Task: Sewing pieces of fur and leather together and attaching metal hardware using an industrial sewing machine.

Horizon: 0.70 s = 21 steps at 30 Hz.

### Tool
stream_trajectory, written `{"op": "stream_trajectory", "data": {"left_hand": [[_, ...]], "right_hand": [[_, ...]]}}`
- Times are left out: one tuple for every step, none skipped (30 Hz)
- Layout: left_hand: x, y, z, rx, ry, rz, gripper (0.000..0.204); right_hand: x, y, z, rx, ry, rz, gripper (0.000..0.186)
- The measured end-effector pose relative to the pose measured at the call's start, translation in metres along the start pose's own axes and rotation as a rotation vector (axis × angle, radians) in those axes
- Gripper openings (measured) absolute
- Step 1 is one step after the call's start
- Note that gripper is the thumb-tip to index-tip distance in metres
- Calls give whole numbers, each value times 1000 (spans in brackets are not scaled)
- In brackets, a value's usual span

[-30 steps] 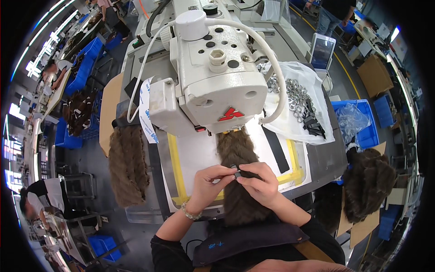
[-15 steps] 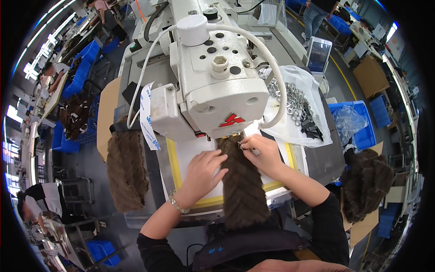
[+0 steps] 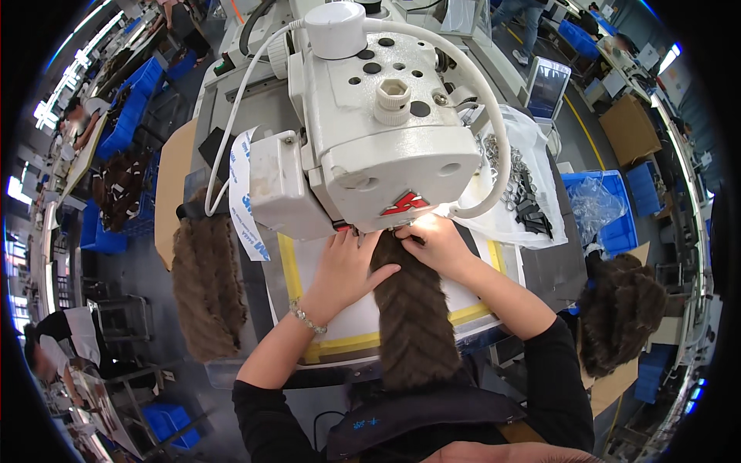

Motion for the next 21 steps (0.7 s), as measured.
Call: {"op": "stream_trajectory", "data": {"left_hand": [[-1, 1, 0, 3, -1, -2, 69], [-3, 2, 1, -4, -5, -3, 69], [-4, 2, 1, -12, -10, -4, 68], [-4, 3, 2, -10, -12, -5, 68], [-4, 3, 2, -21, -28, -14, 68], [-4, 4, 3, -32, -46, -22, 67], [-3, 6, 3, -30, -49, -25, 67], [-3, 8, 3, -50, -52, -19, 67], [-3, 9, 3, -66, -54, -10, 66], [-3, 9, 3, -61, -58, -12, 66], [-4, 8, 4, -78, -19, 57, 65], [-4, 9, 5, -96, 18, 123, 63], [-5, 10, 6, -91, 12, 118, 63], [-7, 10, 7, -102, -15, 104, 60], [-7, 12, 9, -114, -44, 90, 57], [-5, 15, 9, -109, -51, 85, 57], [-2, 20, 9, -126, -87, 33, 58], [-1, 24, 10, -142, -122, -18, 60], [0, 25, 11, -138, -128, -19, 60], [1, 25, 12, -166, -128, 4, 58], [1, 26, 13, -192, -123, 27, 57]], "right_hand": [[0, 0, 0, -2, -5, -17, 15], [0, 0, 0, -2, -3, -20, 15], [0, 0, 0, -14, -8, -26, 15], [0, 0, -1, -27, -14, -32, 15], [-1, -1, -2, -29, -12, -35, 15], [-1, -2, -3, -26, -18, -41, 14], [0, -1, -3, -24, -24, -47, 14], [1, 0, -2, -28, -22, -50, 14], [0, 0, -2, -39, -42, -37, 15], [0, 0, -2, -50, -61, -25, 16], [0, -1, -3, -51, -59, -31, 16], [0, -1, -3, -51, -58, -23, 16], [1, -1, -3, -52, -57, -15, 16], [1, -2, -4, -55, -53, -22, 16], [0, -3, -5, -73, -33, -20, 17], [-1, -4, -8, -90, -13, -19, 18], [-2, -7, -12, -71, -31, 0, 19], [-2, -8, -14, -73, -30, -6, 19], [-2, -9, -17, -16, 2, 59, 18], [-1, -10, -18, 40, 33, 125, 18], [0, -10, -15, 72, 25, 148, 19]]}}
Point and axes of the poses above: each hand's wrist, its own x-axis away from the middle knuckle, its own y-axis out of the palm, z = x × y, the point moved 1 cm from there along -x, towards the middle knuckle, and after that the axes turned 14 degrees about -y, right-handed, at the moved point
